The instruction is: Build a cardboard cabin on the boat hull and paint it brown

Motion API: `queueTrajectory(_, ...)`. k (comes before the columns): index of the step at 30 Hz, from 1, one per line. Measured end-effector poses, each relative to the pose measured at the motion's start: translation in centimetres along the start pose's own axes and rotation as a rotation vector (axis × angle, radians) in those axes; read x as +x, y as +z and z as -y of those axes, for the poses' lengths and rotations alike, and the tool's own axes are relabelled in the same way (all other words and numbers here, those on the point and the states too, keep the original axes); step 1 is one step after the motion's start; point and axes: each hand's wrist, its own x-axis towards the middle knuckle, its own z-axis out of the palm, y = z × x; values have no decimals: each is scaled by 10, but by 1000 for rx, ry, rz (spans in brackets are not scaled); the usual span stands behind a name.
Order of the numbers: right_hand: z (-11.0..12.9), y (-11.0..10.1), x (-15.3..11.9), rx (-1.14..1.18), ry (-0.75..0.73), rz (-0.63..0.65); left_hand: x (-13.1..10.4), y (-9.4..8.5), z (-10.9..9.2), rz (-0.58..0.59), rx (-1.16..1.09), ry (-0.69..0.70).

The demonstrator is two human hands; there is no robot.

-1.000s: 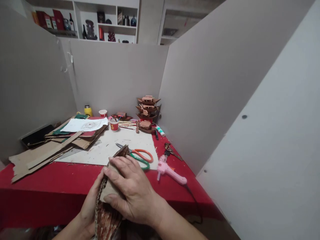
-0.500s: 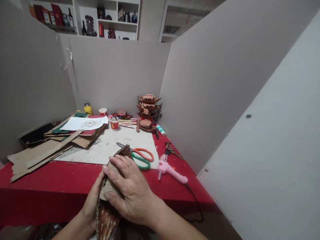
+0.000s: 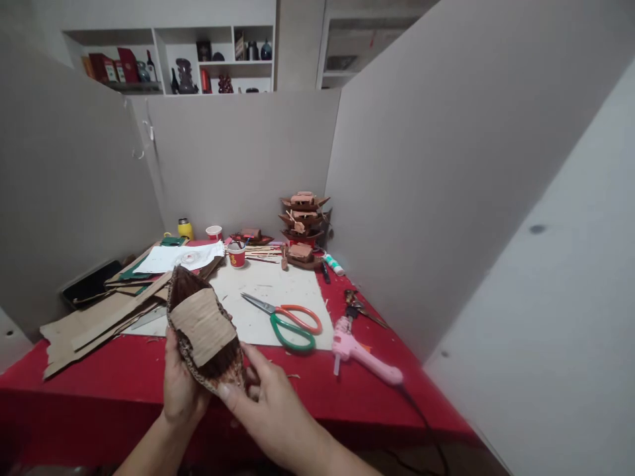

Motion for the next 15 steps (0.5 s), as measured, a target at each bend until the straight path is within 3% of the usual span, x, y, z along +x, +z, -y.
queueTrajectory(3, 2, -4, 9, 105, 8, -10, 3, -7, 5, 15, 96, 40)
queueTrajectory(6, 4, -26, 15, -20, -11, -56, 5, -17, -5, 91, 232, 100)
queueTrajectory(11, 12, -69, 14, -552, -95, -101, 17, -28, -54, 137, 630, 291)
queueTrajectory(13, 16, -79, 12, -702, -92, -66, 23, -28, -75, 99, 840, 426)
queueTrajectory(15, 18, -83, 12, -778, -67, -29, 29, -24, -90, 129, 1084, 440)
